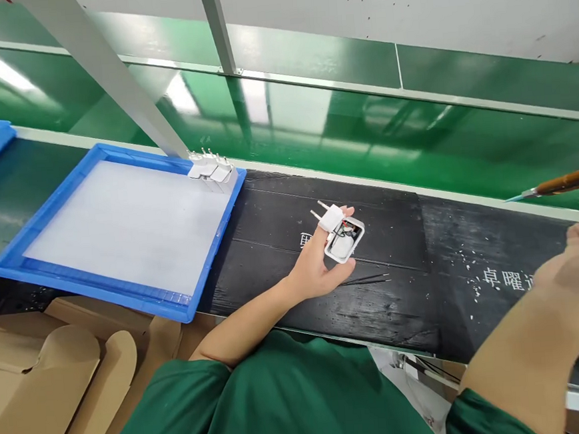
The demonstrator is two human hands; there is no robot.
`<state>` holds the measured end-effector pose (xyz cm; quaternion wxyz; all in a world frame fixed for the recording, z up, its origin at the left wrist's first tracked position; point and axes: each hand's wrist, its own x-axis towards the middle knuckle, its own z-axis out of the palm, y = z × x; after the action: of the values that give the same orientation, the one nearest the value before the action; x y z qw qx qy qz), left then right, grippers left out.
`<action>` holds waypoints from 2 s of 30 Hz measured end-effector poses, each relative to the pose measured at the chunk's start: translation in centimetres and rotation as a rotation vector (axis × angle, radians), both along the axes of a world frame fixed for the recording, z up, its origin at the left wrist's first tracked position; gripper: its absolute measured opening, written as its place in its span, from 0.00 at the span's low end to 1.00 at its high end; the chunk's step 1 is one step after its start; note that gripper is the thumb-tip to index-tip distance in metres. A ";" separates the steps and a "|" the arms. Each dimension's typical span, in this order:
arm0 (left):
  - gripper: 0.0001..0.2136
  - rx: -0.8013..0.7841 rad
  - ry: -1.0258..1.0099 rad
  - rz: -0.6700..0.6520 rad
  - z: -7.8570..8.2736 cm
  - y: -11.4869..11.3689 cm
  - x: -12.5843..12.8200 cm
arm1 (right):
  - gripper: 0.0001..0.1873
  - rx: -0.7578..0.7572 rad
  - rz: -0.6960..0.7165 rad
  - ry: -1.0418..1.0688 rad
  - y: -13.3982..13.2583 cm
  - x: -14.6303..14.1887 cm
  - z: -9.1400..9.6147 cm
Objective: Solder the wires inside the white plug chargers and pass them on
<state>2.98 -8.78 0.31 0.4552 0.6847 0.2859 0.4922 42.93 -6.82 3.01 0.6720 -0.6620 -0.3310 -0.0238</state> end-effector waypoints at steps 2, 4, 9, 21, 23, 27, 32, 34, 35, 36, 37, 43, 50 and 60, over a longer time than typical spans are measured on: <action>0.33 -0.036 -0.012 0.014 0.0 0.1 0.0 | 0.39 0.032 0.012 0.205 1.6 2.3 0.9; 0.32 -0.091 -0.019 0.028 0.2 0.2 -0.1 | 0.33 0.051 0.009 0.291 3.1 3.0 1.7; 0.22 -0.304 -0.022 0.063 0.7 0.5 -0.3 | 0.19 0.006 0.039 0.197 6.1 1.4 2.5; 0.27 -0.821 -0.317 -0.210 1.1 1.4 -0.2 | 0.26 0.056 0.363 -0.095 2.8 -7.3 1.2; 0.28 -0.871 -0.343 -0.229 1.2 1.5 -0.2 | 0.27 0.112 0.412 -0.153 1.7 -9.5 1.2; 0.27 -0.937 -0.346 -0.248 1.4 1.5 -0.2 | 0.24 0.204 0.524 -0.194 0.2 -13.2 1.7; 0.26 -0.966 -0.340 -0.251 1.5 1.6 -0.1 | 0.24 0.363 0.636 -0.185 -0.6 -15.3 1.9; 0.26 -0.986 -0.346 -0.255 1.3 1.6 -0.1 | 0.24 0.396 0.696 -0.155 -0.7 -15.8 2.0; 0.25 -0.996 -0.347 -0.259 1.3 1.6 0.0 | 0.25 0.400 0.731 -0.149 -0.8 -15.9 2.0; 0.25 -1.008 -0.346 -0.263 1.3 1.6 0.0 | 0.26 0.400 0.767 -0.152 -0.8 -16.1 2.2; 0.25 -1.021 -0.341 -0.267 1.2 1.6 0.0 | 0.27 0.396 0.802 -0.156 -0.9 -16.2 2.3; 0.19 -1.125 -0.292 -0.258 1.6 1.9 0.2 | 0.40 0.391 0.947 -0.170 -0.9 -15.2 2.0; 0.16 -1.008 -0.175 -0.221 0.9 1.8 0.3 | 0.43 0.440 0.873 -0.196 -0.8 -14.9 0.7; 0.22 -0.209 0.348 0.206 -1.1 1.0 0.8 | 0.34 0.544 1.078 -0.460 -0.3 -20.6 4.0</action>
<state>3.83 -7.74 -0.77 0.4148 0.6757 0.4778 0.3783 22.36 -7.11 6.98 0.6452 -0.1868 -0.7350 0.0928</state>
